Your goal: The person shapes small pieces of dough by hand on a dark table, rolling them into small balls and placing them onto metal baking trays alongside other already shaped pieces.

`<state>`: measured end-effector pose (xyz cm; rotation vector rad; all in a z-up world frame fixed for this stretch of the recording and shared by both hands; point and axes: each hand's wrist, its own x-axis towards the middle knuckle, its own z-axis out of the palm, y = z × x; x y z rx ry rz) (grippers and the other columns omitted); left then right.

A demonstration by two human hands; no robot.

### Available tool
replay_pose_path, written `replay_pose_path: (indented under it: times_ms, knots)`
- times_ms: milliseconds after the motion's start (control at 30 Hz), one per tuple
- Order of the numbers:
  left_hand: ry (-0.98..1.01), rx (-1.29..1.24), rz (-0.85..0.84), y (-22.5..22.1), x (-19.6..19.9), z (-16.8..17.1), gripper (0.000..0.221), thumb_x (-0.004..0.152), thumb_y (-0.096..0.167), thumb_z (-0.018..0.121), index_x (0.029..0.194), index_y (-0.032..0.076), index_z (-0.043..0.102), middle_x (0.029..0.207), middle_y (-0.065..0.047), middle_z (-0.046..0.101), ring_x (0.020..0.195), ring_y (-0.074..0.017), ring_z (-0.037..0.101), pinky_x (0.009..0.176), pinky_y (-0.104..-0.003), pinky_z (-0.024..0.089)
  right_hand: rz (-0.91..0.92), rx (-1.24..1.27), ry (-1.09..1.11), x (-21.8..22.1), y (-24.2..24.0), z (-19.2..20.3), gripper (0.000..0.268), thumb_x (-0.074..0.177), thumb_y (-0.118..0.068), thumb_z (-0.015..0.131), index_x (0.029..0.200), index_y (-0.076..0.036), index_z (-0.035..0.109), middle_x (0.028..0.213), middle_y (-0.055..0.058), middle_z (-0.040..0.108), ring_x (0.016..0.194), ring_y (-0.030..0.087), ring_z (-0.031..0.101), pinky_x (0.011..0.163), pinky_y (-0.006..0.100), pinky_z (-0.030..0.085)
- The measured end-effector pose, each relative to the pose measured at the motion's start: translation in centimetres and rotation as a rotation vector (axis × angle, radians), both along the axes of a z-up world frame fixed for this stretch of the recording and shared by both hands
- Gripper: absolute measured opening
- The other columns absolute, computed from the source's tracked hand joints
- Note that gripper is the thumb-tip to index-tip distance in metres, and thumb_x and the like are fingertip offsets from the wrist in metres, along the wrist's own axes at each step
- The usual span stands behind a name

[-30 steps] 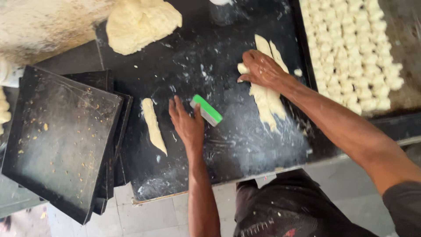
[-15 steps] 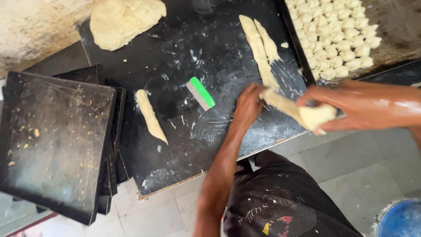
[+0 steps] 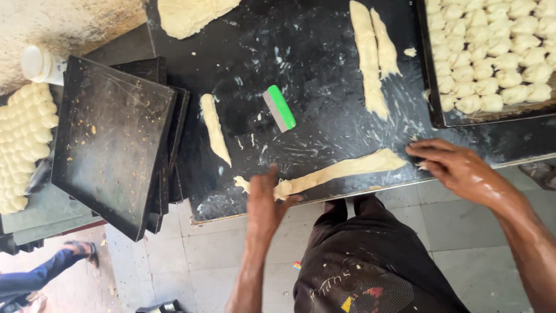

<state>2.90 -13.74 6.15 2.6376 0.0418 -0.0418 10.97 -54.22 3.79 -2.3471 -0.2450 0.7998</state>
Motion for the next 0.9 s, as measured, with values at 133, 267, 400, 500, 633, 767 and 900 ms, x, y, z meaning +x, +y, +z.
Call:
replay_pose_path:
  times_ms: [133, 267, 400, 500, 633, 767, 900]
  knots:
    - [-0.131, -0.142, -0.242, -9.2, 1.7, -5.5, 0.078, 0.076, 0.043, 0.088, 0.136, 0.006, 0.056, 0.132, -0.016, 0.06, 0.122, -0.0354, 0.055, 0.105, -0.047, 0.043, 0.239, 0.183, -0.565, -0.8, 3.0, -3.7, 0.075, 0.078, -0.007, 0.074, 0.148, -0.002, 0.048, 0.144, 0.024, 0.052, 0.122, 0.044, 0.055, 0.1, 0.053, 0.049]
    - [-0.11, -0.03, -0.491, -16.8, 4.9, -9.6, 0.072, 0.094, 0.033, 0.078, 0.154, 0.004, 0.051, 0.128, -0.011, 0.06, 0.121, -0.0291, 0.055, 0.111, -0.043, 0.044, 0.218, 0.052, -0.427, -1.3, 2.7, -6.2, 0.054, 0.084, -0.01, 0.073, 0.135, -0.011, 0.055, 0.129, 0.012, 0.063, 0.124, 0.032, 0.062, 0.107, 0.04, 0.052]
    - [-0.202, -0.149, -0.478, -15.0, 4.5, -9.2, 0.07, 0.088, 0.03, 0.079, 0.147, 0.003, 0.055, 0.137, -0.017, 0.06, 0.125, -0.0328, 0.054, 0.108, -0.046, 0.043, 0.093, -0.045, -0.304, -2.8, 0.7, -4.1, 0.077, 0.084, -0.025, 0.073, 0.152, -0.012, 0.04, 0.139, 0.017, 0.056, 0.129, 0.032, 0.057, 0.111, 0.041, 0.05]
    - [-0.066, -0.13, -0.368, -9.9, 3.7, -7.5, 0.069, 0.079, 0.042, 0.082, 0.133, 0.004, 0.064, 0.131, -0.012, 0.062, 0.122, -0.032, 0.055, 0.106, -0.048, 0.044, 0.119, -0.108, -0.654, -4.3, 3.2, -2.9, 0.109, 0.076, -0.062, 0.063, 0.156, 0.002, 0.027, 0.154, 0.032, 0.036, 0.143, 0.044, 0.038, 0.115, 0.052, 0.036]
    - [-0.166, 0.16, -0.284, -0.1, 0.4, -4.0, 0.064, 0.067, 0.05, 0.086, 0.116, 0.012, 0.07, 0.117, -0.006, 0.062, 0.115, -0.0296, 0.055, 0.1, -0.07, 0.031, 0.176, -0.158, -0.728, -5.5, 9.4, -3.2, 0.125, 0.07, -0.086, 0.048, 0.151, 0.005, 0.022, 0.159, 0.028, 0.019, 0.148, 0.048, 0.017, 0.116, 0.064, 0.018]
    - [-0.186, 0.137, -0.313, 6.8, -1.6, -4.9, 0.056, 0.074, 0.04, 0.083, 0.121, 0.012, 0.071, 0.112, -0.007, 0.061, 0.109, -0.0289, 0.056, 0.096, -0.064, 0.036, 0.193, -0.257, -0.558, -7.0, 13.9, -2.2, 0.116, 0.079, -0.083, 0.046, 0.158, -0.002, 0.02, 0.164, 0.026, 0.016, 0.15, 0.049, 0.01, 0.114, 0.066, 0.012]
    - [-0.165, -0.002, -0.357, 8.8, -2.5, -7.6, 0.034, 0.094, 0.025, 0.076, 0.125, 0.011, 0.07, 0.116, -0.008, 0.061, 0.109, -0.029, 0.056, 0.096, -0.046, 0.046, 0.256, -0.394, -0.43, -8.9, 21.1, -1.2, 0.114, 0.08, -0.083, 0.047, 0.159, -0.007, 0.015, 0.165, 0.024, 0.011, 0.15, 0.051, 0.008, 0.112, 0.07, 0.01]
